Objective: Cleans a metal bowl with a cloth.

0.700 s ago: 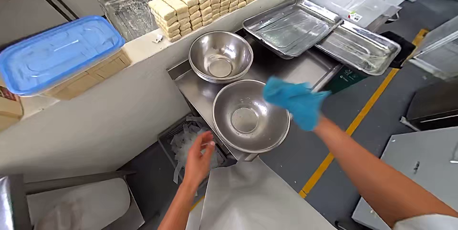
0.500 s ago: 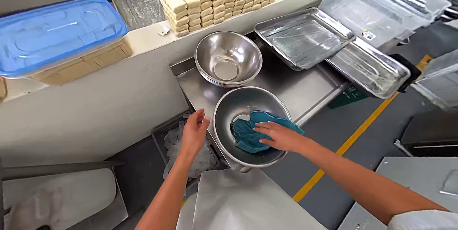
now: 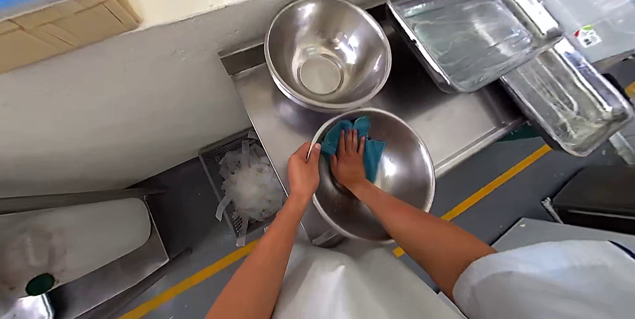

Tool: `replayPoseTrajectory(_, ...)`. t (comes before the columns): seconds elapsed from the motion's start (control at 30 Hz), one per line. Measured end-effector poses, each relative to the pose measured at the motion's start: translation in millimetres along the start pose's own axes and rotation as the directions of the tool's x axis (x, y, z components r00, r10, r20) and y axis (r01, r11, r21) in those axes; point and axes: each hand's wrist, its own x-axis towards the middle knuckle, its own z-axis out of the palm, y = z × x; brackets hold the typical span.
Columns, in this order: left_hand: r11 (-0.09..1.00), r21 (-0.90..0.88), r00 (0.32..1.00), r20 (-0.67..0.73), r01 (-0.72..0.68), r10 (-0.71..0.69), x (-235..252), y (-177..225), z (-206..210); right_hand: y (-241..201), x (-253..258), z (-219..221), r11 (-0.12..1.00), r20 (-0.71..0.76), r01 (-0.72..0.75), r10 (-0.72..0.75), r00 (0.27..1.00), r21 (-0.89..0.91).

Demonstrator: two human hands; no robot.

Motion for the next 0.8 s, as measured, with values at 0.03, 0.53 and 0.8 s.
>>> replayPoseTrajectory(0.03, 1.000, -0.015, 1.000, -0.027, -0.004, 0.004, -5.5, -1.2, 2.6, -29.9, -8.3, -2.1, 0.986, 0.016, -0.131, 0.130, 0.991, 0.107)
replayPoseTrajectory(0.53, 0.983, -0.181, 0.999, -0.037, 0.012, -0.019, -55.1, -25.7, -21.7, -57.5, -76.7, -3.4, 0.980, 0.140, 0.065, -0.092, 0.986, 0.189)
replayPoseTrajectory(0.8, 0.988, -0.147, 0.980, -0.195, -0.054, 0.024, -46.2, -20.2, -11.8, -69.3, -59.1, -29.3, 0.967, 0.317, -0.214, 0.162, 0.935, 0.138)
